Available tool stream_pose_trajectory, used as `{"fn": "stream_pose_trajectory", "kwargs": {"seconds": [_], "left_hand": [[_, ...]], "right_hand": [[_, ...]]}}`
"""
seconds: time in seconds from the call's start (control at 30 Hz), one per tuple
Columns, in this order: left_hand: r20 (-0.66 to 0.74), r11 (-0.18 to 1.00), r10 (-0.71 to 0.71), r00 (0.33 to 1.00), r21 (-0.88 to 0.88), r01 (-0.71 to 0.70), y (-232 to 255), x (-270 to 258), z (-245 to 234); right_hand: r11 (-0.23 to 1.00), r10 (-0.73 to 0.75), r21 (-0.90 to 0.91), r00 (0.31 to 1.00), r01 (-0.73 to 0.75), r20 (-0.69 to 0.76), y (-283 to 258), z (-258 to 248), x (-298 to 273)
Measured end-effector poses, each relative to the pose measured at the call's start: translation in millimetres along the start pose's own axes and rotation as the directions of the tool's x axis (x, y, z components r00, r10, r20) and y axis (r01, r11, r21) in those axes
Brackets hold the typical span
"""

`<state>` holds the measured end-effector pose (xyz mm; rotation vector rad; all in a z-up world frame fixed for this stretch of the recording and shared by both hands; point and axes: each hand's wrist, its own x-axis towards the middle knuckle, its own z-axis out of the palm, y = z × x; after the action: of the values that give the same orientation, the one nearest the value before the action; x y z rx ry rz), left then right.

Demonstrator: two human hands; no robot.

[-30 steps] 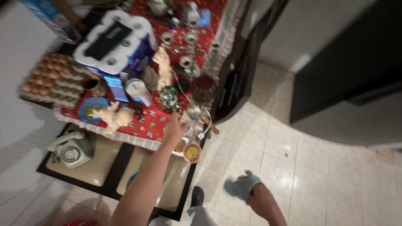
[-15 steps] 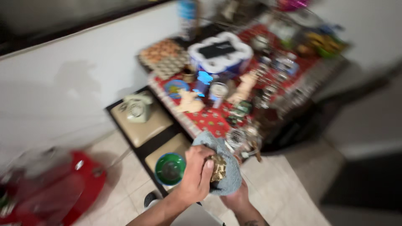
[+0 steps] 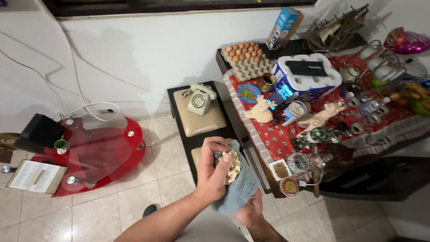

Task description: The person wipes a religious triptych, a small book, a green mug, a brown mug, and a decorative object with a cloth.

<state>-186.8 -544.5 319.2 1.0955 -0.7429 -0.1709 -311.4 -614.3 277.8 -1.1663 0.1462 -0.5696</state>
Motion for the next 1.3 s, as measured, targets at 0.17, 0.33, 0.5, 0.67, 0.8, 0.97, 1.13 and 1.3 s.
{"fn": "stream_pose_trajectory", "kwargs": {"seconds": [0.17, 0.33, 0.5, 0.67, 0.8, 0.97, 1.13, 1.3], "left_hand": [[0.076, 0.951, -0.211, 0.975, -0.213, 0.223, 8.9, 7.9, -49.7], [0.111, 0.922, -0.265, 0.958, -0.260, 0.286, 27.4, 8.7, -102.7], [0.238, 0.991, 0.137, 0.962, -0.044, -0.130, 38.7, 13.0, -149.9], [0.231, 0.996, 0.019, 0.973, 0.082, -0.038, 32.0, 18.2, -175.5], [0.317, 0.990, -0.019, 0.948, -0.128, 0.062, 43.3, 23.8, -193.6], [0.272, 0.998, -0.006, 0.962, -0.065, 0.025, 47.5, 19.8, -191.9], [0.258, 0.813, -0.403, 0.878, -0.339, 0.473, 34.2, 13.6, -176.7], [0.350, 0.537, -0.531, 0.771, -0.565, 0.626, 35.6, 18.1, -166.4]], "right_hand": [[0.809, -0.344, -0.545, 0.929, 0.220, -0.135, 46.7, 29.8, 17.5], [0.628, -0.438, -0.673, 0.892, 0.391, 0.110, 60.6, 74.1, 26.7], [0.798, -0.335, -0.534, 0.942, 0.280, -0.007, 82.5, 111.0, 32.2], [0.850, -0.128, -0.527, 0.970, -0.001, -0.209, 61.2, 129.8, 21.6], [0.846, -0.137, -0.531, 0.981, 0.045, -0.136, 59.1, 140.6, 35.4], [0.572, -0.197, -0.798, 0.976, 0.189, 0.089, 33.9, 140.7, 48.1], [0.154, -0.252, -0.892, 0.890, 0.426, 0.381, -16.9, 125.1, 59.9], [0.356, -0.321, -0.900, 0.937, 0.251, 0.134, -49.3, 126.0, 56.1]]}}
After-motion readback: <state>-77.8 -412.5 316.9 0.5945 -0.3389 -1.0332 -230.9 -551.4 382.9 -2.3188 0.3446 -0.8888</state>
